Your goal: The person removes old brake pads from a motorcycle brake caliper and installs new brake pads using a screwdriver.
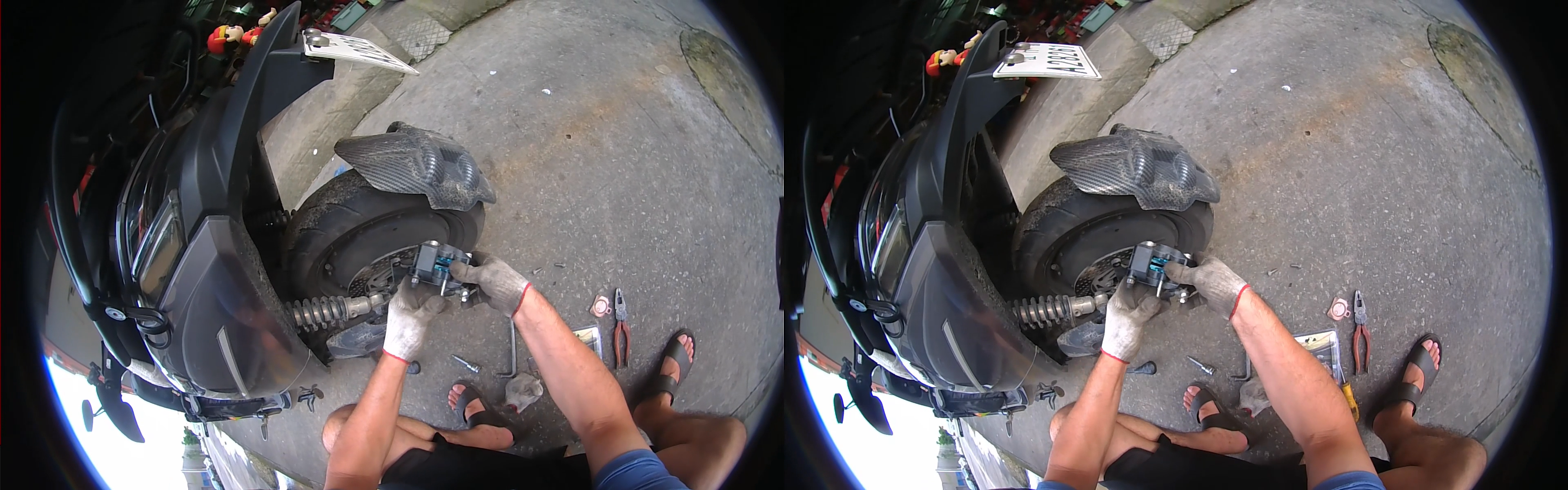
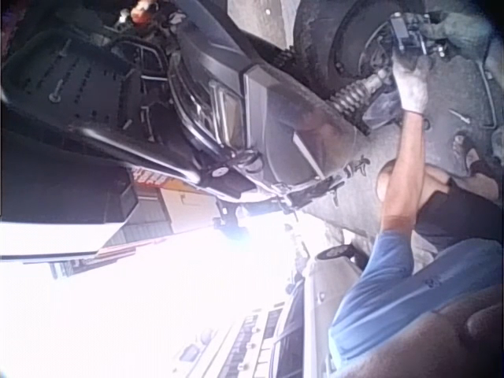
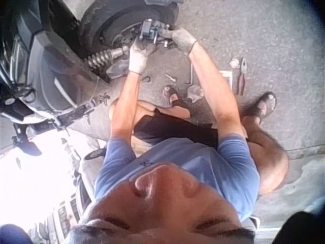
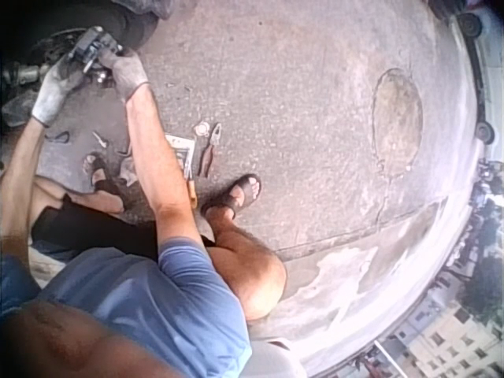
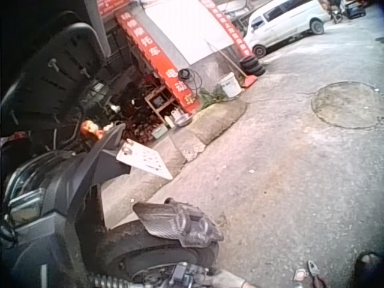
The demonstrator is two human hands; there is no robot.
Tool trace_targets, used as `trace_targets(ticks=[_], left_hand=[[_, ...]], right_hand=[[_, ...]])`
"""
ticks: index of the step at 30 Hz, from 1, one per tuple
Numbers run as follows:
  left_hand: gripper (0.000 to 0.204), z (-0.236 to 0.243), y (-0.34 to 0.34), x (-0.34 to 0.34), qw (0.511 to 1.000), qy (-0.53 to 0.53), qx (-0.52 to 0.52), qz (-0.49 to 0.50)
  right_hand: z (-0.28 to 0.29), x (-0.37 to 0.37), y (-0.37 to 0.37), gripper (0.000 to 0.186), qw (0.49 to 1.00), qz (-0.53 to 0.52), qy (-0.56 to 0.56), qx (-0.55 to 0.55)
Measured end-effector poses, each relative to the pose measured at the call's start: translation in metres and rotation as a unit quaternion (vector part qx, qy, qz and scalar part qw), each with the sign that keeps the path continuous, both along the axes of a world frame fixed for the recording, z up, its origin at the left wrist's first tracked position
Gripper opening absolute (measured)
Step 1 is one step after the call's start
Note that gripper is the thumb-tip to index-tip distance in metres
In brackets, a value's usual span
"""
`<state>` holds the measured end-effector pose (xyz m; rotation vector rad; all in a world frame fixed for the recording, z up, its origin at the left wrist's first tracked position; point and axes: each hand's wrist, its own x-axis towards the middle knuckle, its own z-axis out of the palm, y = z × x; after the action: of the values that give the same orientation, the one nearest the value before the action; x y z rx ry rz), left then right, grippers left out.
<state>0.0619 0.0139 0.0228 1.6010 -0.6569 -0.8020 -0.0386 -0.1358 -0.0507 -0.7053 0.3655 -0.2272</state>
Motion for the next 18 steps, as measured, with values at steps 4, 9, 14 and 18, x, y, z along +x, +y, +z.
trace_targets(ticks=[4, 9, 14, 18], left_hand=[[0.058, -0.004, 0.003, 0.001, 1.0, -0.013, -0.003, -0.004], [0.056, -0.012, 0.007, 0.006, 0.999, -0.05, 0.007, -0.011], [0.05, -0.015, 0.007, 0.004, 0.999, -0.052, 0.007, -0.006], [0.044, -0.015, 0.008, 0.005, 0.999, -0.041, -0.001, -0.012]], right_hand=[[0.001, 0.0, 0.001, 0.061, 1.0, -0.007, -0.003, -0.003], [0.008, -0.003, -0.001, 0.061, 1.0, -0.009, 0.004, -0.012], [0.009, -0.005, 0.0, 0.063, 1.0, -0.014, -0.002, -0.016], [0.008, -0.005, -0.001, 0.064, 1.0, -0.006, 0.005, -0.029]])
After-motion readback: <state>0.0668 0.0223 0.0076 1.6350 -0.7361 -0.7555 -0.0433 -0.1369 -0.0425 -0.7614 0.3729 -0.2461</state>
